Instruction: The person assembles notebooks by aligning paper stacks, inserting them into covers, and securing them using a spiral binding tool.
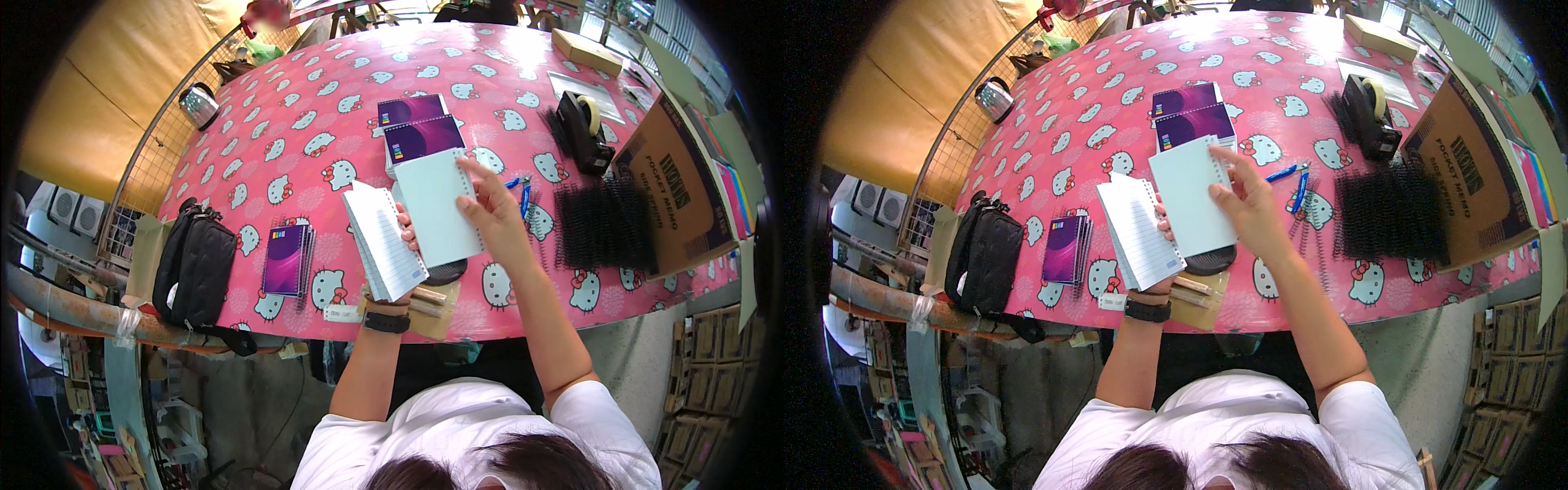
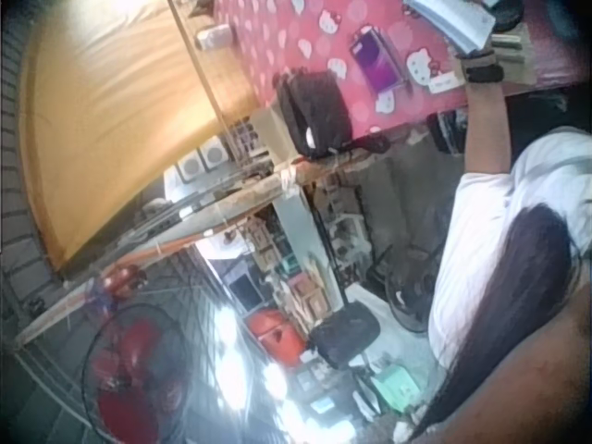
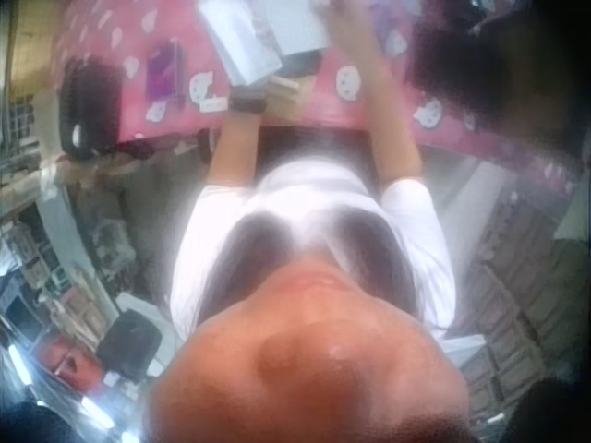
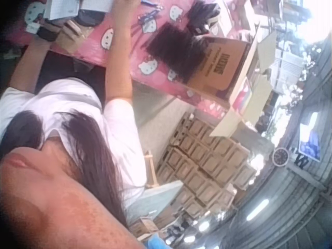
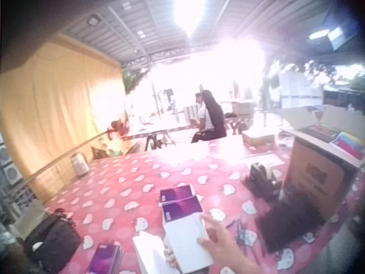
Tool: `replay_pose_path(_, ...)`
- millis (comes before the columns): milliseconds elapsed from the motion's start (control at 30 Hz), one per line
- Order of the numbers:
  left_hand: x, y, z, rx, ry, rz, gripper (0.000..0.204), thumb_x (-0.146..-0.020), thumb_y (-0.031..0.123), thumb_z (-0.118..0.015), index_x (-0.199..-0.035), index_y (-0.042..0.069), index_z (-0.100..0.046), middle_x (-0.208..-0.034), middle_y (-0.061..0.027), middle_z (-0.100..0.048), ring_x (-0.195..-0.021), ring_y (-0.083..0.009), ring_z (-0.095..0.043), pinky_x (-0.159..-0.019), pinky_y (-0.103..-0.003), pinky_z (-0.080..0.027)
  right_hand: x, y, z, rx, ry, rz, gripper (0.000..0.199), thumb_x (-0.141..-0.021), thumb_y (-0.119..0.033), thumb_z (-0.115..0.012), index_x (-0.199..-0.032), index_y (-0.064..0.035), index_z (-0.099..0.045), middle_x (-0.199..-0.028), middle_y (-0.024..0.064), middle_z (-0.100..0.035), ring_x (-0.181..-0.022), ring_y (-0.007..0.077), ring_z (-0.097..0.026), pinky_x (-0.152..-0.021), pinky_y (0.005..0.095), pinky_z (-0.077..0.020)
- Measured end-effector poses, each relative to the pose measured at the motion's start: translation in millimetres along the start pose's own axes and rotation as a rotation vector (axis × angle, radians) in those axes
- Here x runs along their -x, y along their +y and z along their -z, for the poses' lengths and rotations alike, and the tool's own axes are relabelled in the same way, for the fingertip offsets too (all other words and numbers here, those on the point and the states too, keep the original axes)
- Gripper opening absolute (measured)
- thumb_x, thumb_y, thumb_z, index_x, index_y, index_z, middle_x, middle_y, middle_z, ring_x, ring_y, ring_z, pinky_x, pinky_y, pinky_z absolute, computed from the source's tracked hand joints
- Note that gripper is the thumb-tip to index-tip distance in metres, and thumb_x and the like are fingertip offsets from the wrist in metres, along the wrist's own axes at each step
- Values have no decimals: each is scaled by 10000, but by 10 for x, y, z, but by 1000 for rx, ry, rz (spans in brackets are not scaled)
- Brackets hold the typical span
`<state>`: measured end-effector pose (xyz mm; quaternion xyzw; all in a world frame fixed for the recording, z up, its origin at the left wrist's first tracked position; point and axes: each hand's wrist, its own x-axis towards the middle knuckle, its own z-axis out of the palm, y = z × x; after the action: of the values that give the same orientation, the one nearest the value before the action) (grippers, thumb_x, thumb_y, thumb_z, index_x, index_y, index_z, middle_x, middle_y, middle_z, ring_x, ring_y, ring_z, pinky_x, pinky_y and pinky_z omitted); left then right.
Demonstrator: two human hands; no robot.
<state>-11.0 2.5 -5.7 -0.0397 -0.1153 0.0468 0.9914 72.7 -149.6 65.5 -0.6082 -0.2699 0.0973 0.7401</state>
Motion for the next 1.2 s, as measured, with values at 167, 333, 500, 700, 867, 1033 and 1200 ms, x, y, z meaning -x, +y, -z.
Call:
replay_pose_path(167, -38, -7, 38, -89, 110, -163, 450, -967, 346, -504, -1232, -16, -477, -984, -100, -541, -806, -193, -514, -696, -313, -443, -340, -25, 293, 2, -43, -82, 489, -889, -22, -616, -1338, -5, -424, -994, 81, -654, -859, 98, -587, -747, 256, -485)
replay_pose_path(333, -65, 170, 353, -95, -72, -75, 507, -913, 373, -590, -1237, -2, -483, -980, -101, -533, -834, -213, -517, -731, -337, -451, -495, 75, 210, 67, -298, -171, 392, -868, -57, -655, -1239, -5, -540, -935, 40, -616, -837, 100, -573, -743, 258, -476)
replay_pose_path(500, -58, 94, 247, -50, -68, -236, 303, -976, 260, -479, -1132, 12, -554, -874, -87, -526, -757, -194, -474, -669, -302, -414, -801, 785, 236, 578, -425, -53, 311, -813, -50, -683, -1117, -29, -622, -924, 55, -624, -875, 199, -605, -783, 329, -487)
replay_pose_path(700, -16, 59, 136, -91, -51, -287, 350, -981, 281, -455, -1157, -7, -549, -879, -96, -520, -748, -193, -467, -655, -295, -403, -557, 880, -22, 1388, -424, 338, 358, -712, -273, -767, -982, -61, -665, -1003, 71, -612, -1070, 288, -533, -882, 424, -471)
replay_pose_path(867, -37, 83, 200, -65, -115, -239, 374, -977, 298, -460, -1170, -10, -544, -896, -100, -519, -753, -196, -467, -656, -297, -402, -515, 672, -70, 1230, -520, 182, 538, -585, -369, -847, -974, -46, -664, -1053, 81, -593, -1057, 304, -541, -900, 428, -483)
replay_pose_path(1033, -57, 51, 163, -93, -158, -207, 367, -978, 283, -463, -1177, -15, -544, -907, -108, -528, -769, -203, -478, -671, -304, -408, -600, 613, -49, 1266, -605, 108, 447, -647, -387, -814, -934, -66, -694, -1068, 77, -622, -1050, 297, -564, -885, 408, -497)
replay_pose_path(1200, -44, 142, 197, -95, -133, -224, 372, -973, 291, -484, -1200, 2, -542, -918, -103, -537, -784, -204, -490, -689, -307, -423, -746, 615, 80, 1049, -671, 48, 293, -779, -334, -715, -898, -66, -718, -919, 136, -674, -902, 322, -639, -810, 418, -504)
